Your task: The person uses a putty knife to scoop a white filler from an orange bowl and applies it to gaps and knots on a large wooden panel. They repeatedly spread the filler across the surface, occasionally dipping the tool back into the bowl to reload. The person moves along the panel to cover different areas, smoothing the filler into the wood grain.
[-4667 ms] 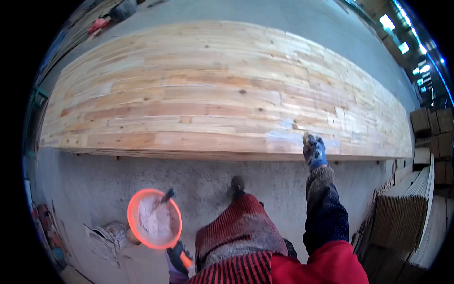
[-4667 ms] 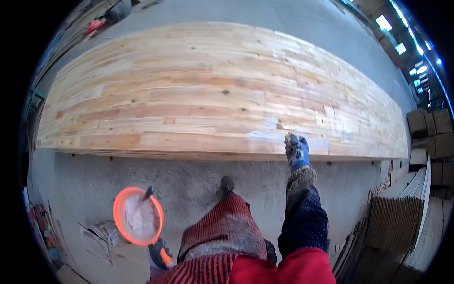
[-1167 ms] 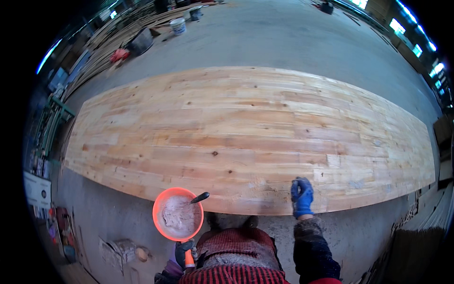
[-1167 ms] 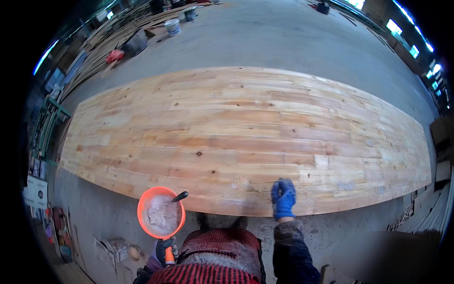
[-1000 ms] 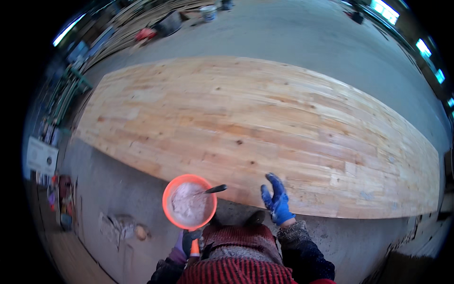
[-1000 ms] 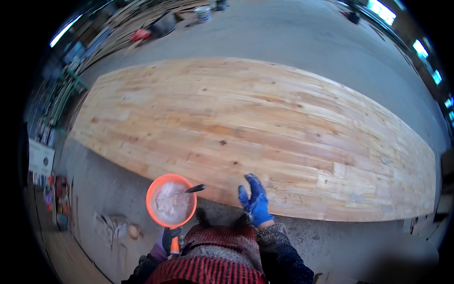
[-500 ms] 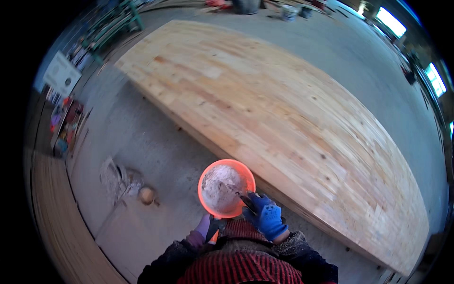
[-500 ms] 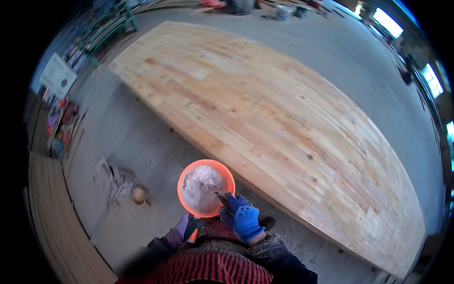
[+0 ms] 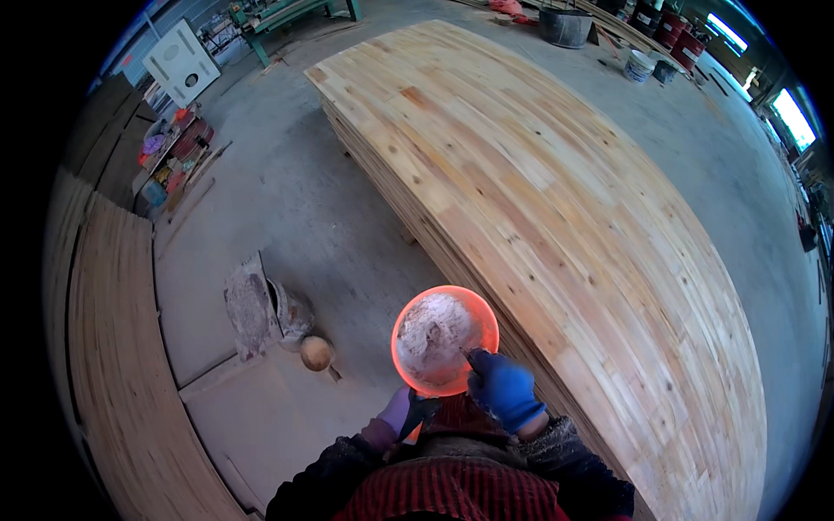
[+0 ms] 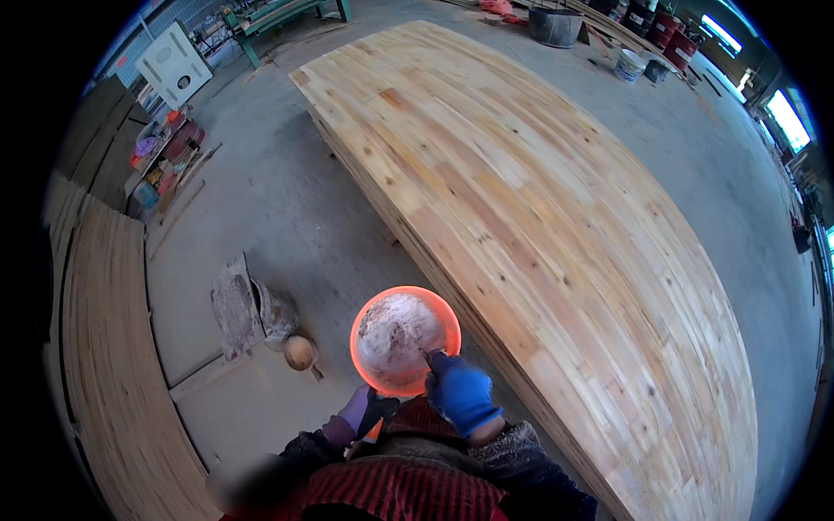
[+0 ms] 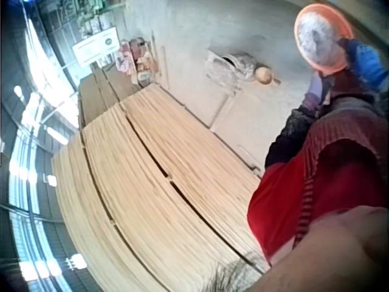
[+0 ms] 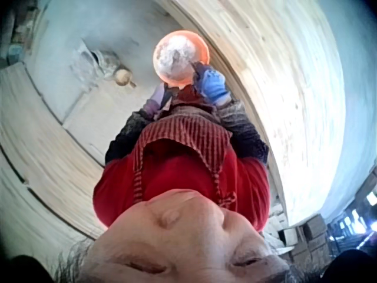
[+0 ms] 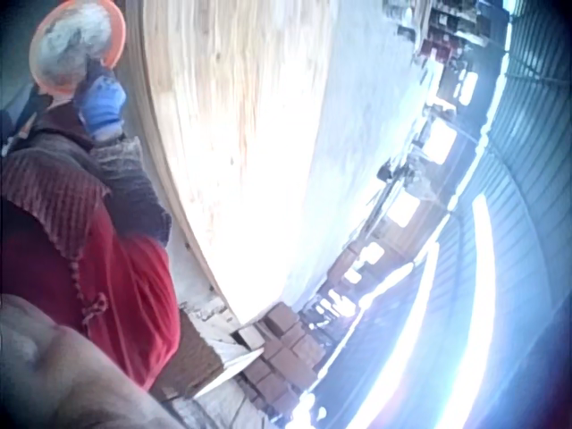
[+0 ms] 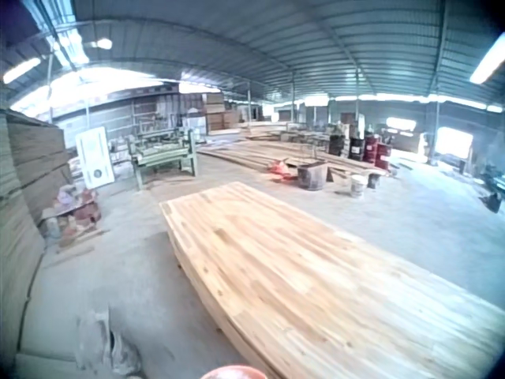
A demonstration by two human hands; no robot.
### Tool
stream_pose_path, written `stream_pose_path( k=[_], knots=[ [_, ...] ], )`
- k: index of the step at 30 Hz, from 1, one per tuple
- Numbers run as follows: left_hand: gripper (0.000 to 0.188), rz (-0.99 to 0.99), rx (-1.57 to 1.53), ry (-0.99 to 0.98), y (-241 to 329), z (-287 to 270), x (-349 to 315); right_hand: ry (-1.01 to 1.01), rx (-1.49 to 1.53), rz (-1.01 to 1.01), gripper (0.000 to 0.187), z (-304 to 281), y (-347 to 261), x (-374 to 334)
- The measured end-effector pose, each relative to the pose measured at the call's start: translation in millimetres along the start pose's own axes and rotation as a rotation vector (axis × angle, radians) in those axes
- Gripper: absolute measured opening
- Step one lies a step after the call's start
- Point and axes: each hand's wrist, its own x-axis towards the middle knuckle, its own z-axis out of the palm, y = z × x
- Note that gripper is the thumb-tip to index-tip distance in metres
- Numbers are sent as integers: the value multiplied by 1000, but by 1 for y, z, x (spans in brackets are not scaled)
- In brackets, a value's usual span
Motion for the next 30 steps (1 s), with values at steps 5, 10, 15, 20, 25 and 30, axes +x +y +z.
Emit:
stream_pose_path(
  k=[5, 10, 15, 20, 25, 30],
  knots=[
    [22, -15, -74, 159, 38, -92, 52, -8, 77, -183, 24, 21, -29, 138],
    [16, -12, -403, 393, 50, -184, 73, -189, 208, -281, 21, 63, -93, 280],
    [17, 121, -477, 595, 51, -286, 107, -422, 116, -460, 28, 113, -165, 414],
    [21, -27, -474, 635, 74, -445, 174, -293, 186, -575, 28, 179, -237, 548],
    [25, -66, -383, 509, 175, -600, 219, -329, 171, -436, 23, 179, -323, 686],
    [19, -133, -404, 396, 261, -718, 295, -269, 271, -317, 25, 192, -348, 813]
  ],
)
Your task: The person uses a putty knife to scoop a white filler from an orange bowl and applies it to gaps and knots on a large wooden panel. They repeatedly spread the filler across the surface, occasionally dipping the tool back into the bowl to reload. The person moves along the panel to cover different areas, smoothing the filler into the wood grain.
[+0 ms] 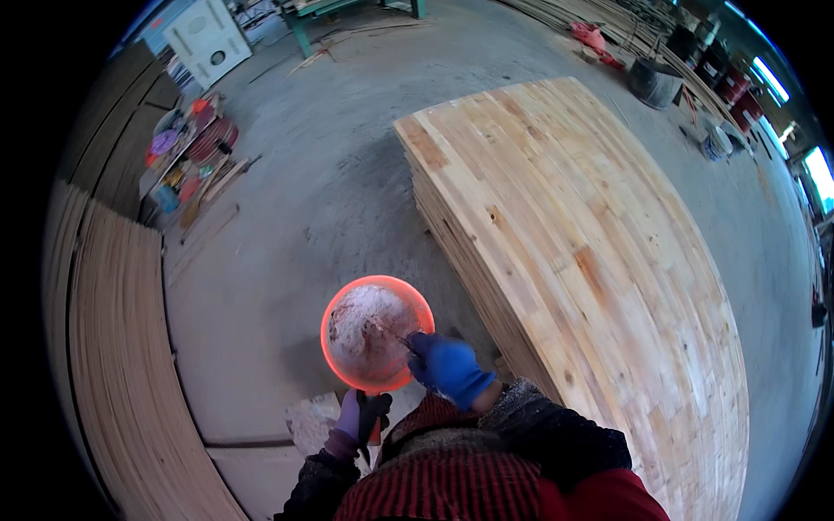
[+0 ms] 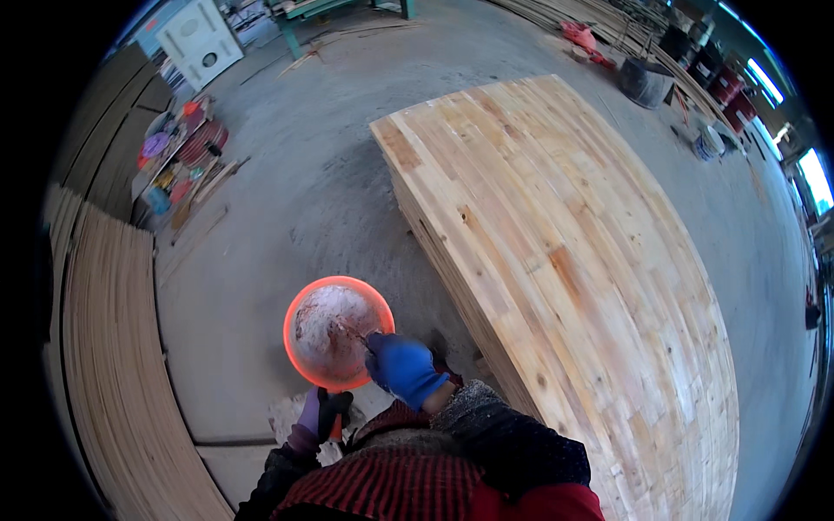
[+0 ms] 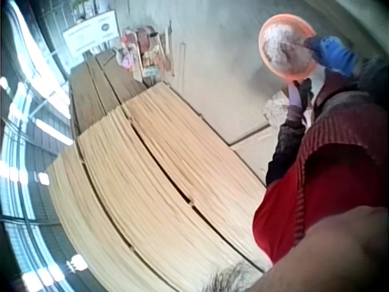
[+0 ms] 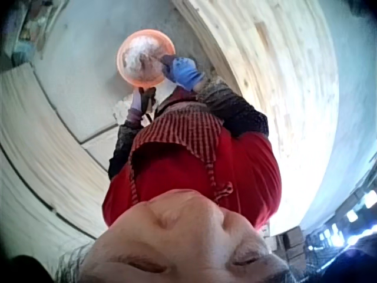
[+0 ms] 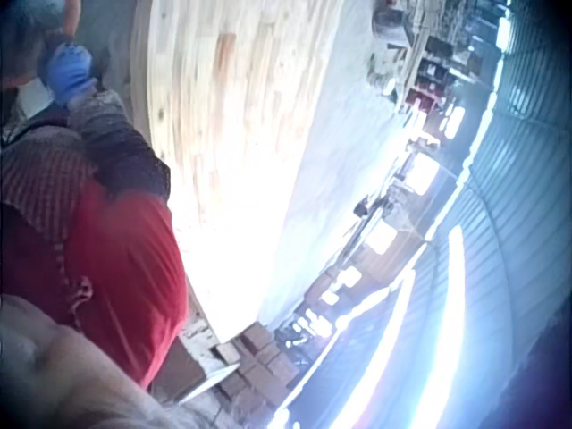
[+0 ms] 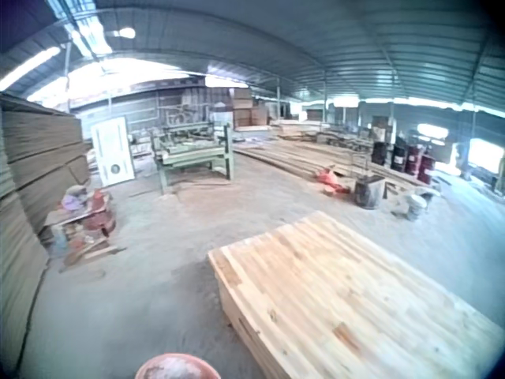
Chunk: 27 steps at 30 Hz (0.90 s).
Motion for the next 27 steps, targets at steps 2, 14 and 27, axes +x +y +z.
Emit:
stream_pose_path(
  k=[2, 14, 27],
  knots=[
    [21, 45, 37, -12, 28, -22, 66, 70, -42, -17, 25, -9, 12, 53],
    [18, 120, 231, -190, 230, -89, 290, 273, 446, 253, 27, -93, 26, 273],
    [22, 358, 440, -470, 260, -157, 411, 556, 1125, 682, 39, 16, -21, 349]
  ],
)
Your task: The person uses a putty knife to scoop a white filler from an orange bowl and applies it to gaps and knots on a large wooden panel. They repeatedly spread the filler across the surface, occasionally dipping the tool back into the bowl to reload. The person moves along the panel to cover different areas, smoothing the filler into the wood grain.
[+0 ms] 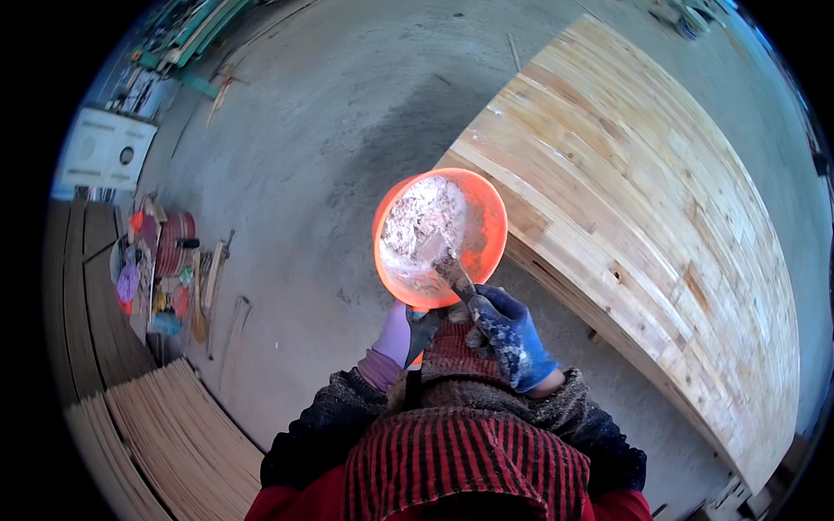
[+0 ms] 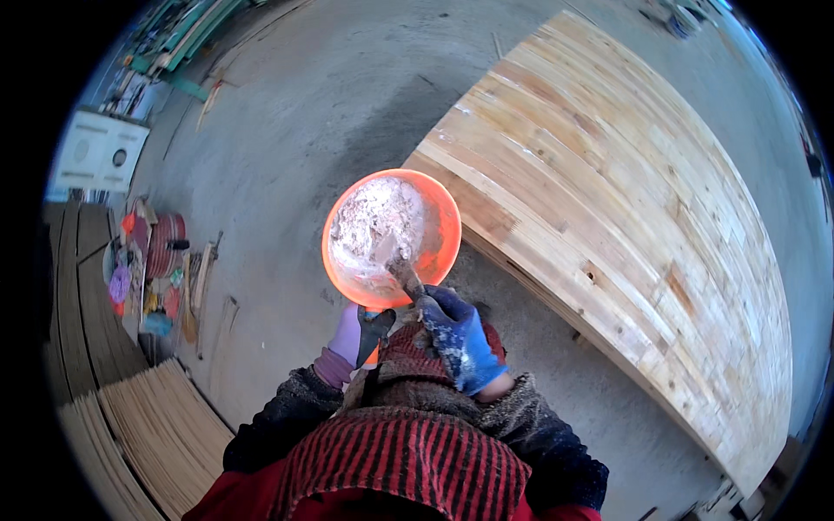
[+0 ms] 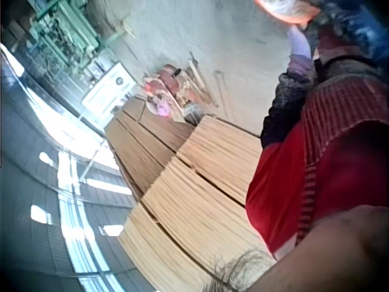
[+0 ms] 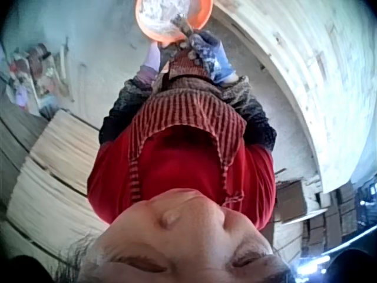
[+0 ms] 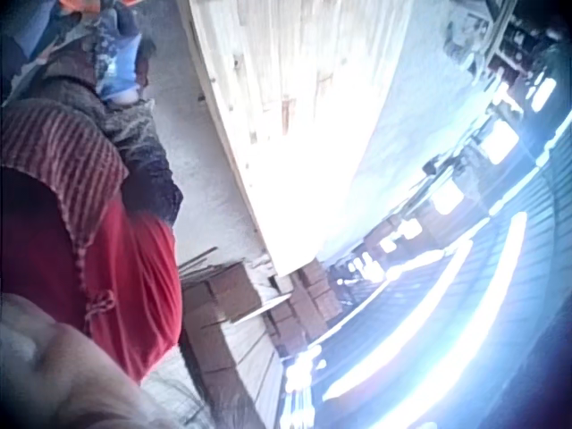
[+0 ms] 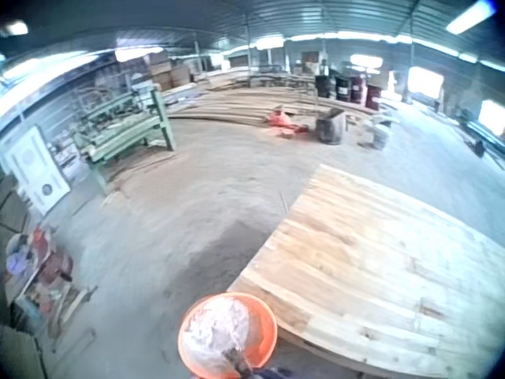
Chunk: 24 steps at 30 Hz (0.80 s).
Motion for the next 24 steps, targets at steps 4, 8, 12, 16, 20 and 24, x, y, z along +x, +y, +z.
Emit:
stream_pose_path(
  k=[4, 8, 12, 16, 20, 24],
  knots=[
    [20, 35, 100, -95, 16, -9, -6, 27, 151, 11, 42, 29, 4, -7],
    [25, 236, 169, -103, 29, -9, -12, -26, 426, -30, 40, 43, 8, -16],
    [30, 137, 76, -209, 42, -14, -18, -68, 608, -111, 40, 51, 13, -28],
    [28, 16, 19, -253, 54, -17, -20, -83, 672, -95, 42, 57, 10, -30],
    [36, -399, -780, -321, 49, -21, -1, -209, 915, -86, 42, 59, 19, -19],
    [40, -287, -516, -379, 55, -26, 12, -229, 1028, -109, 42, 67, 20, -17]
  ],
)
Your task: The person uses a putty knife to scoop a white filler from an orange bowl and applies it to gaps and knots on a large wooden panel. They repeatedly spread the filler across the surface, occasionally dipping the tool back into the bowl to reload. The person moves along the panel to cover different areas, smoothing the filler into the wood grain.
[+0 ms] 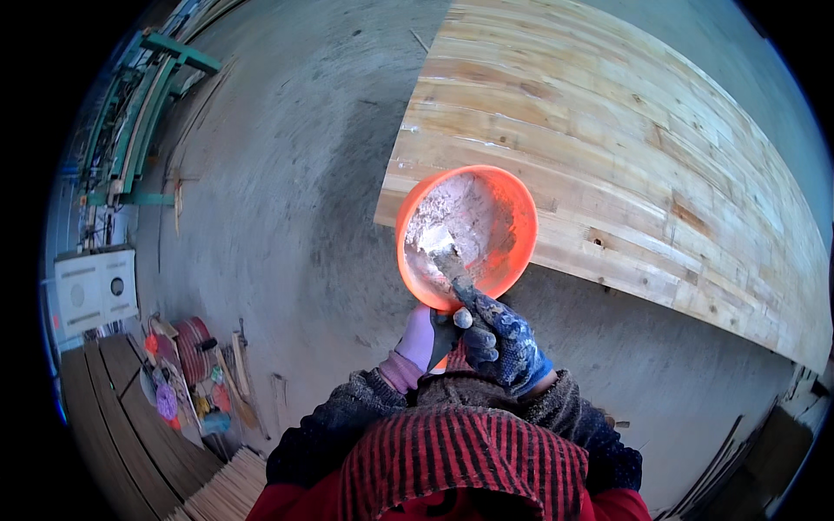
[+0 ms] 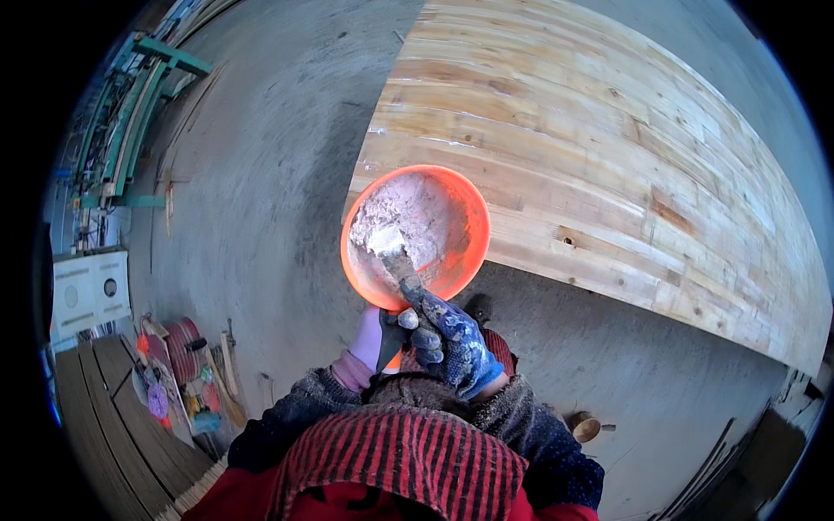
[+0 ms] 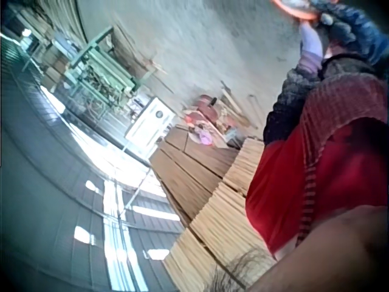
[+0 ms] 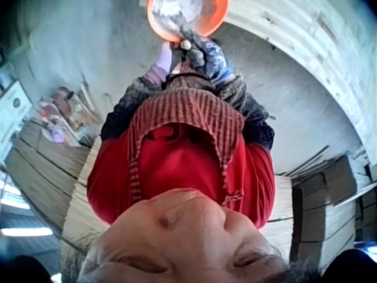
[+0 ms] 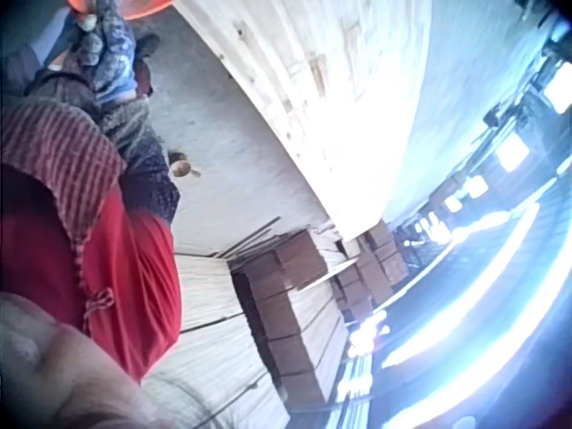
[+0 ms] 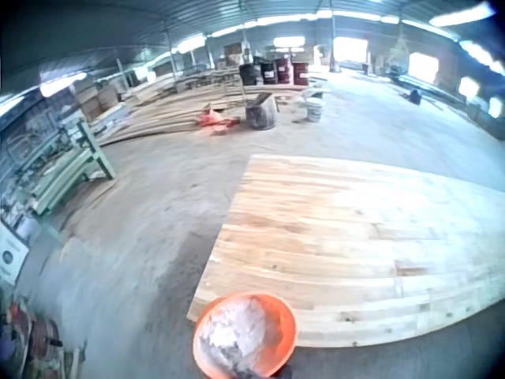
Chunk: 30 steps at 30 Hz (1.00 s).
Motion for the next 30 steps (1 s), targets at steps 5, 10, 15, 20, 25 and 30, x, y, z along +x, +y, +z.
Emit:
stream_pose_path(
  k=[5, 10, 15, 20, 25, 30],
  knots=[
    [22, 32, 439, -59, 40, -14, 24, 188, -313, -244, 42, 42, 3, -4],
    [14, -211, 209, -85, 80, -60, 29, 400, -498, -564, 35, 24, -1, -10],
    [12, -96, 349, 2, 92, -135, 28, 646, -105, -853, 28, -41, -41, -50],
    [14, 32, 523, 110, 89, -166, 13, 1035, -441, -897, 30, -117, -66, -72],
    [9, -56, 475, 196, 90, -166, -1, 1212, -576, -889, 26, -136, -82, -43],
    [8, -7, 461, 108, 86, -165, 1, 1068, -799, -1080, 27, -186, -87, -38]
  ],
)
